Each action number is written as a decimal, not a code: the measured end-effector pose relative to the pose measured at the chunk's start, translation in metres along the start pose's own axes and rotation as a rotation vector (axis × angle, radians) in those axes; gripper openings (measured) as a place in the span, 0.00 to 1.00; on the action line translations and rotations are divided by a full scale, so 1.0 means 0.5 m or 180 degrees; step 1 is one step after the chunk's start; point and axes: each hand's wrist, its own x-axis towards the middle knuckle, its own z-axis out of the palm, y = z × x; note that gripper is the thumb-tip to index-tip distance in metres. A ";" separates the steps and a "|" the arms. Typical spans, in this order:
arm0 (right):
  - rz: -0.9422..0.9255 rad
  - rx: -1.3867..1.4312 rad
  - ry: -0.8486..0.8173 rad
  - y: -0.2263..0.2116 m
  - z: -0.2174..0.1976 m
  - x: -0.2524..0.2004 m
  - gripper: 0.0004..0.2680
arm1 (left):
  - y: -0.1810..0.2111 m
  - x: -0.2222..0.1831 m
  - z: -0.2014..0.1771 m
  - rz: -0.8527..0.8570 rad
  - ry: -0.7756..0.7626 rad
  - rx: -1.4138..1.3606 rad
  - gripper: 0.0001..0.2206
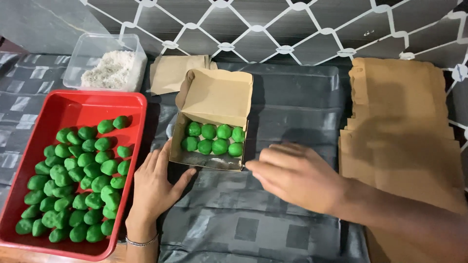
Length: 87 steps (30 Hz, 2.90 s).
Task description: Packing green dough balls into a cardboard box, sprinkling them with white powder using a spoon, and closing the box lid.
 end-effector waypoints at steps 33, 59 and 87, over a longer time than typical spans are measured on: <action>-0.0442 0.0050 0.0656 0.002 -0.026 0.002 0.06 | 0.044 0.017 -0.056 0.0877 0.0162 -0.1241 0.05; 0.0901 0.1617 0.1784 0.193 0.218 0.487 0.07 | -0.001 0.006 -0.006 0.0281 0.0359 -0.0486 0.39; 0.2259 0.2072 0.1280 0.235 0.374 0.577 0.14 | -0.016 0.002 -0.002 0.0525 0.0555 -0.0670 0.44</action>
